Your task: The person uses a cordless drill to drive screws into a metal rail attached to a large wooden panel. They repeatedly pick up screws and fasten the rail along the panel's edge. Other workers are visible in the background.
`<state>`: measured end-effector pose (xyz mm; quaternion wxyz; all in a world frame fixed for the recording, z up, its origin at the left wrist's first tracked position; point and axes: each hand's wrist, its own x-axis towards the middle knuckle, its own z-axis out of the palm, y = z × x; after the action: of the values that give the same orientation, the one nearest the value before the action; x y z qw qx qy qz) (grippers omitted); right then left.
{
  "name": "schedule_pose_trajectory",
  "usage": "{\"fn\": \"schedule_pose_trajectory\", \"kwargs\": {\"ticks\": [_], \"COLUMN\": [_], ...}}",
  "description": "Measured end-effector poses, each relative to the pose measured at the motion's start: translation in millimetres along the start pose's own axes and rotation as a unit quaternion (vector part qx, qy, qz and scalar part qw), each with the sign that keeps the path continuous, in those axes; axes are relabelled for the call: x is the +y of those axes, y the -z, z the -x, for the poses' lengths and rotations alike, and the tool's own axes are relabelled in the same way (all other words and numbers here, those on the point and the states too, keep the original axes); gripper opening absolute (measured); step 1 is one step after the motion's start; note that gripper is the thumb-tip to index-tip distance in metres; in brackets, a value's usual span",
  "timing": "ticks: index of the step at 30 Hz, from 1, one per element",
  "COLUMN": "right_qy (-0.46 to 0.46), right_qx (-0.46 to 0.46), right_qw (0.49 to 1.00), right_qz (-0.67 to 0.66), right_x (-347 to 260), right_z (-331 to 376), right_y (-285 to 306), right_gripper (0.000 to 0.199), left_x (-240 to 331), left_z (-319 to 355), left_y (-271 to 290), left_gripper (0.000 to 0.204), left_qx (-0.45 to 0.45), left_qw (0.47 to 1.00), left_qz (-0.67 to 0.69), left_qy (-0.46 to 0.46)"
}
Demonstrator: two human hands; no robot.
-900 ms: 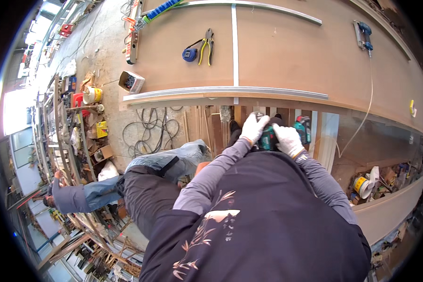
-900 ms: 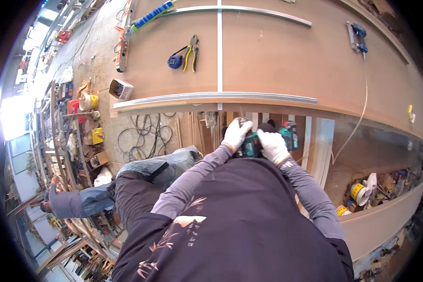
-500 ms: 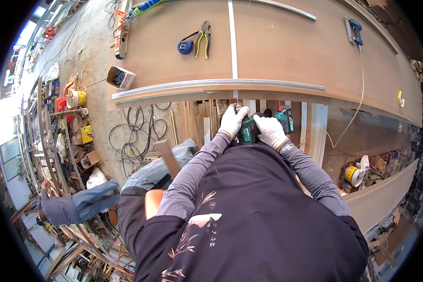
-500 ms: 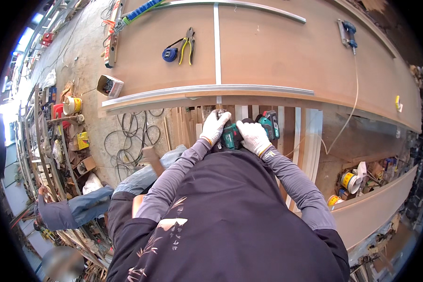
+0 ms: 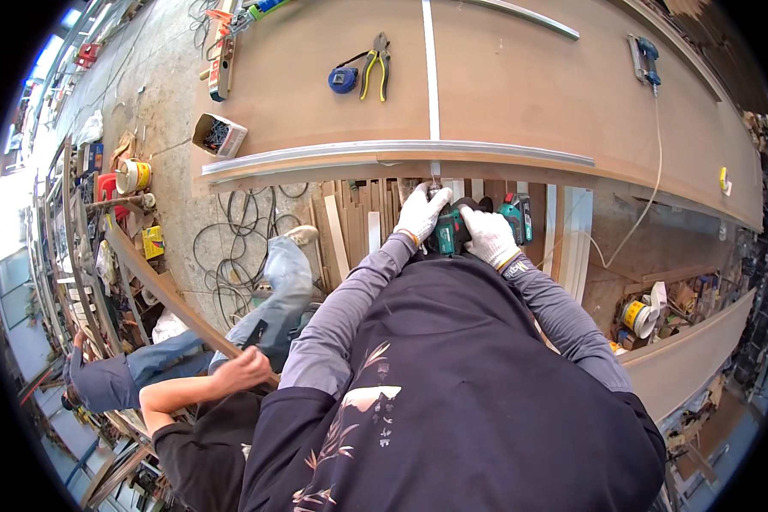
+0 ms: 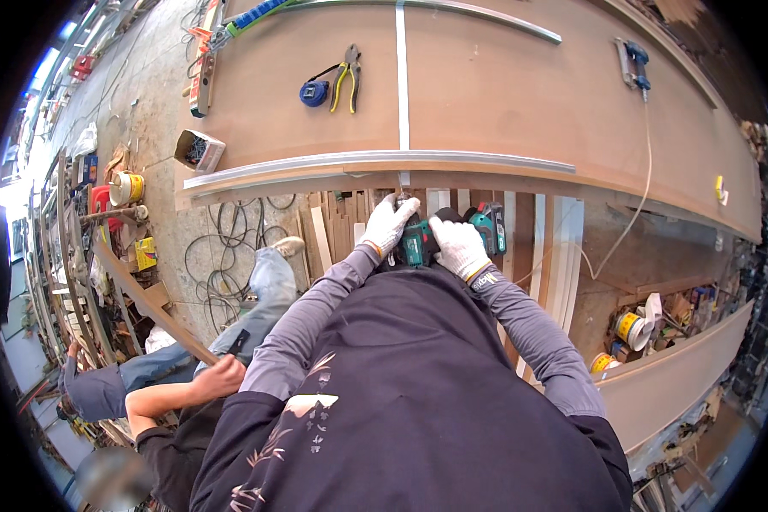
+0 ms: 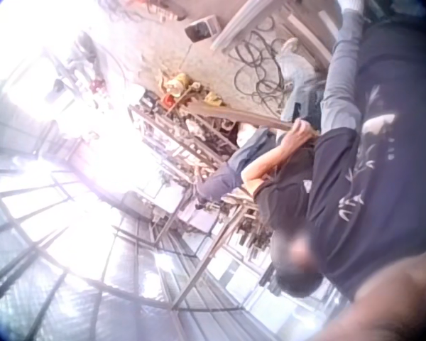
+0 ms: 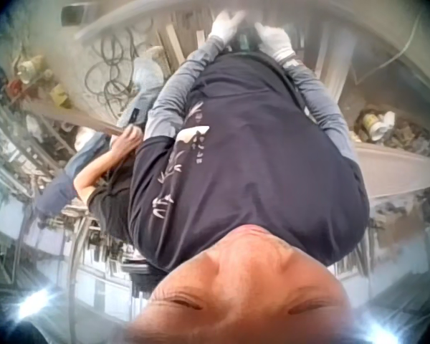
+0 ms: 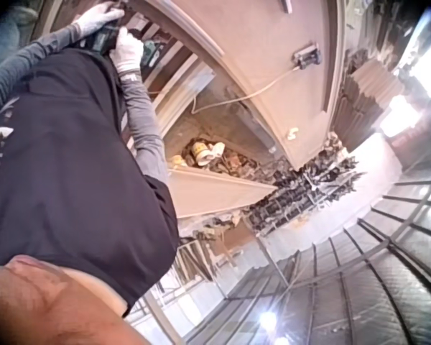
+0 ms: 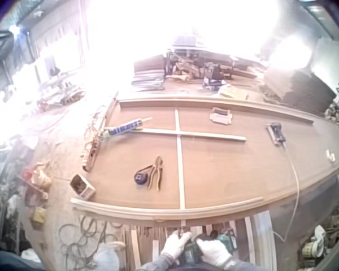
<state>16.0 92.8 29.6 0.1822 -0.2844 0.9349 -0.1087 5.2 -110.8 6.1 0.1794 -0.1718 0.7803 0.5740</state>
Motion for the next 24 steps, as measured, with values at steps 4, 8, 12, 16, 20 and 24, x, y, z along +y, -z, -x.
{"fn": "schedule_pose_trajectory", "kwargs": {"ticks": [4,8,12,16,20,24], "right_qy": [-0.003,-0.003,-0.003,-0.013,-0.019,-0.027], "right_qx": [0.011,0.011,0.015,0.025,0.033,0.033], "right_qw": [1.0,1.0,1.0,0.999,0.999,0.999], "right_qz": [0.011,0.016,0.014,0.016,0.004,0.004], "right_x": [-3,-6,-10,-16,-16,-16], "right_z": [1,1,-1,-4,-7,-12], "right_y": [-7,-6,-8,-5,-4,-4], "right_gripper": [0.065,0.056,0.053,0.052,0.051,0.051], "left_x": [36,31,38,35,37,35], "left_z": [24,-5,-34,-58,-58,-61], "left_y": [30,80,111,117,115,118], "left_gripper": [0.055,0.056,0.068,0.063,0.058,0.058], "left_qx": [0.105,0.236,0.173,0.088,0.086,0.093], "left_qw": [0.983,0.822,0.804,0.807,0.801,0.797], "left_qz": [-0.111,-0.313,-0.439,-0.494,-0.507,-0.503], "left_qy": [-0.099,-0.412,-0.363,-0.311,-0.306,-0.321]}}
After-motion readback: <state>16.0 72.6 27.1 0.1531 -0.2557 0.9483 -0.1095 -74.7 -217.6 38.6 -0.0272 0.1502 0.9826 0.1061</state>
